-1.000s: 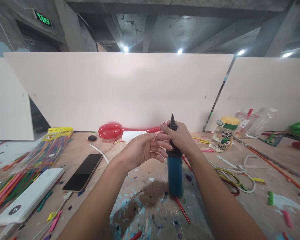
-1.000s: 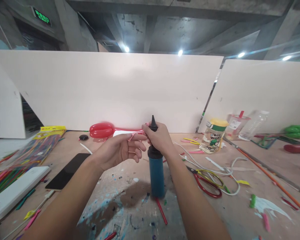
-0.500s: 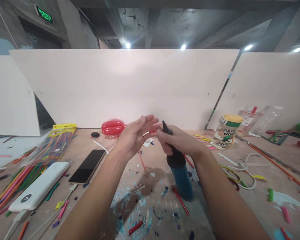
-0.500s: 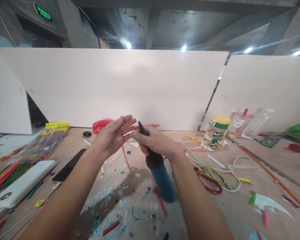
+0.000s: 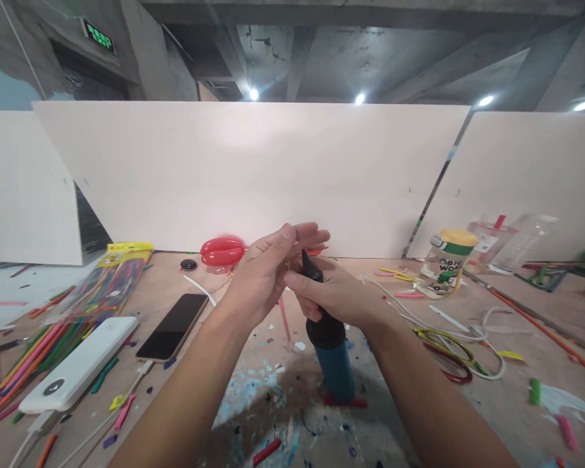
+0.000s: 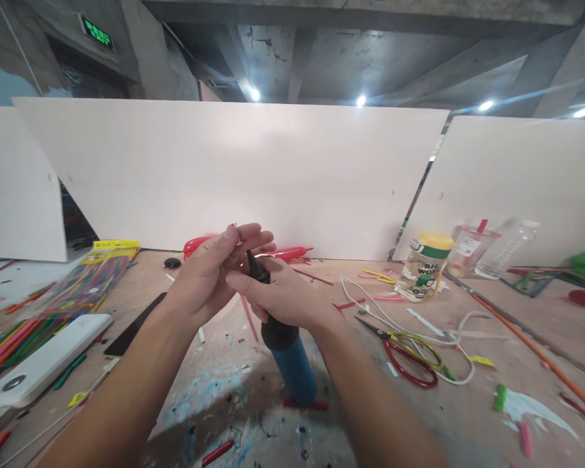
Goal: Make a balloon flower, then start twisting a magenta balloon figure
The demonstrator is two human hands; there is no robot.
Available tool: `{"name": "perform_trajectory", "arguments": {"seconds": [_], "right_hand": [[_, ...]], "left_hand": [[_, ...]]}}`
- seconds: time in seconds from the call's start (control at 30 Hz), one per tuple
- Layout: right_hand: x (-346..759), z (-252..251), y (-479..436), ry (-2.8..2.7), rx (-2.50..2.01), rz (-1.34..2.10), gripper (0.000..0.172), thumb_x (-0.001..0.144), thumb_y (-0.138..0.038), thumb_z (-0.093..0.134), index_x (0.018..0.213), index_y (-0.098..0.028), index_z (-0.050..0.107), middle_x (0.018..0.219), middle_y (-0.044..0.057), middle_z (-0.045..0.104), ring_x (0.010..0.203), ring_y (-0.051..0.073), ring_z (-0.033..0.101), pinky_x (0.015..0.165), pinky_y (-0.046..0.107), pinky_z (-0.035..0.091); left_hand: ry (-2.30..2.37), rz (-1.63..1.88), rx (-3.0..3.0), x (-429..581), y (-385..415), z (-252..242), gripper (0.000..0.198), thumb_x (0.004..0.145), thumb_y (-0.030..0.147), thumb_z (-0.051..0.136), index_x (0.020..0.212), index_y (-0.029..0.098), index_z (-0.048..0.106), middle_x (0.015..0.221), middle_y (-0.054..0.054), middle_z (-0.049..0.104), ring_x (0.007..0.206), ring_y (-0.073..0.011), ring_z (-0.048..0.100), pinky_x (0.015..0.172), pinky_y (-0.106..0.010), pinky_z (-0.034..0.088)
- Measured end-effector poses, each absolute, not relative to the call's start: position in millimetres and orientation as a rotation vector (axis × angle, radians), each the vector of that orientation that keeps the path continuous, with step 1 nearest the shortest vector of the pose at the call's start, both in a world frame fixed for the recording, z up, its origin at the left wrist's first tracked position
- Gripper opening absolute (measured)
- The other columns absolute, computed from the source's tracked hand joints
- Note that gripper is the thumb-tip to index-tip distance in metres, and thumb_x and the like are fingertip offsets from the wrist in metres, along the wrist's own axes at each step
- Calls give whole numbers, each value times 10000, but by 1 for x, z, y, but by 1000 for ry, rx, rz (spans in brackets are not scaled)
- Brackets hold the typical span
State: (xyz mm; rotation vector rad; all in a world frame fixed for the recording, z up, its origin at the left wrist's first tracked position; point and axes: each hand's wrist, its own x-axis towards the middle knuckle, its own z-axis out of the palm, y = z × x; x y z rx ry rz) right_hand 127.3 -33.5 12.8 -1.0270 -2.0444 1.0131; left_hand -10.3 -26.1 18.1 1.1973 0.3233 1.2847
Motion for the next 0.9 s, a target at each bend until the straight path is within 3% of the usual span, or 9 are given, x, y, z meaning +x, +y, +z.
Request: {"name": "perform_trajectory", "arguments": {"seconds": [0.4,0.53,0.67,0.9], "right_hand": [[123,18,-44,-2075,-910,1030,497,884,-479,488,483,-188,455,436,-17,516,470,100,507,518,238,417],[123,18,-46,-2057,-941,1001,474,881,-486,490,514,-188,452,442,-21,523,485,104,519,522,239,411],[122,19,-49,-2040,-884,1061,443,890,-450,486,535,-189,448,470,-29,519,497,103,524,525,234,423],[120,20,-50,-2018,-825,1069,342,886,-384,513,611,-194,441,461,-53,485,486,95,494,525,237,404]], "left_hand": [[356,1268,1301,-8,-38,21,319,863,455,559,966,195,714,996,-74,725,1028,-243,642,920,-364,482],[412,1225,1353,-12,-40,20,342,842,479,572,978,191,698,1013,-76,720,868,-235,686,736,-324,546],[423,1166,1359,-14,-39,20,337,832,500,568,896,189,679,980,-61,716,739,-219,692,561,-278,536],[334,1195,1334,-12,-40,23,300,844,454,573,728,182,620,762,-37,692,932,-236,657,811,-341,520]]}}
